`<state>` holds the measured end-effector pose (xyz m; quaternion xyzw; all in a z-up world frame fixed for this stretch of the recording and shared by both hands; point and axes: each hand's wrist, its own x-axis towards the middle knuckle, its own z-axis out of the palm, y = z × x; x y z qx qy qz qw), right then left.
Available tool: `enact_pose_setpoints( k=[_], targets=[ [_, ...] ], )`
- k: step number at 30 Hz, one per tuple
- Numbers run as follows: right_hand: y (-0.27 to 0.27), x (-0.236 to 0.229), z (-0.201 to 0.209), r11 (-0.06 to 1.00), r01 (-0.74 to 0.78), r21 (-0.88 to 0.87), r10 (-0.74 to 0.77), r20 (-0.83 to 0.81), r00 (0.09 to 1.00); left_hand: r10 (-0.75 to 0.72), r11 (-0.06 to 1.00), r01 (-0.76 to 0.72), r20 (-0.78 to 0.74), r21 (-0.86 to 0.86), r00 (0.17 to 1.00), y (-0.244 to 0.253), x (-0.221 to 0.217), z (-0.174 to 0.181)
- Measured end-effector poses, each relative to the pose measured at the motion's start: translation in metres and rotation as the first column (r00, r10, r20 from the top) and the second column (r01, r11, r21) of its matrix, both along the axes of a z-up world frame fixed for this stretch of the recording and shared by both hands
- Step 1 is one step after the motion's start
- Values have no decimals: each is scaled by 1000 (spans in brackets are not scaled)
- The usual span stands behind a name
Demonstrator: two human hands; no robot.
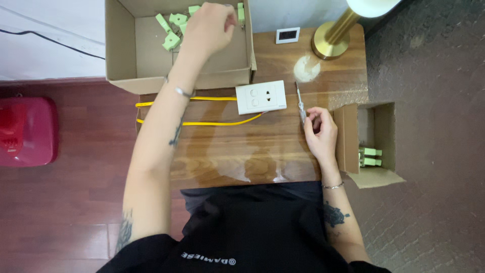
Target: The person assembles green electrical plugs by inserting wires into the internal terminals, closing the housing, and tightening screws with a screwdriver. They repeat this process for multiple plugs, placing finished units into a cardboard box.
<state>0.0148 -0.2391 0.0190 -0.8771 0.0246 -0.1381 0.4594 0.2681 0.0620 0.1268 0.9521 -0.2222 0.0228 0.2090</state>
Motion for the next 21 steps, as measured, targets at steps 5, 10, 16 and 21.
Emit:
enact_pose_setpoints(
  k=[5, 10, 16, 21],
  targets=[
    [1, 2, 3, 1000, 2, 15, -2, -2, 1000, 28, 993, -20, -67, 114, 997, -5, 49, -45],
    [-1, 3, -2, 1000, -9, -5, 9, -3, 1000, 94, 995, -83, -257, 54, 962, -19, 63, -52],
    [-1, 3, -3, 1000, -9, -17, 9, -16, 1000, 120, 971, -93, -113, 221, 986, -16, 83, -79],
    [0, 3, 0, 1000, -8, -20, 8, -14, 1000, 232, 925, -213, -25, 316, 972, -17, 98, -102]
  ],
)
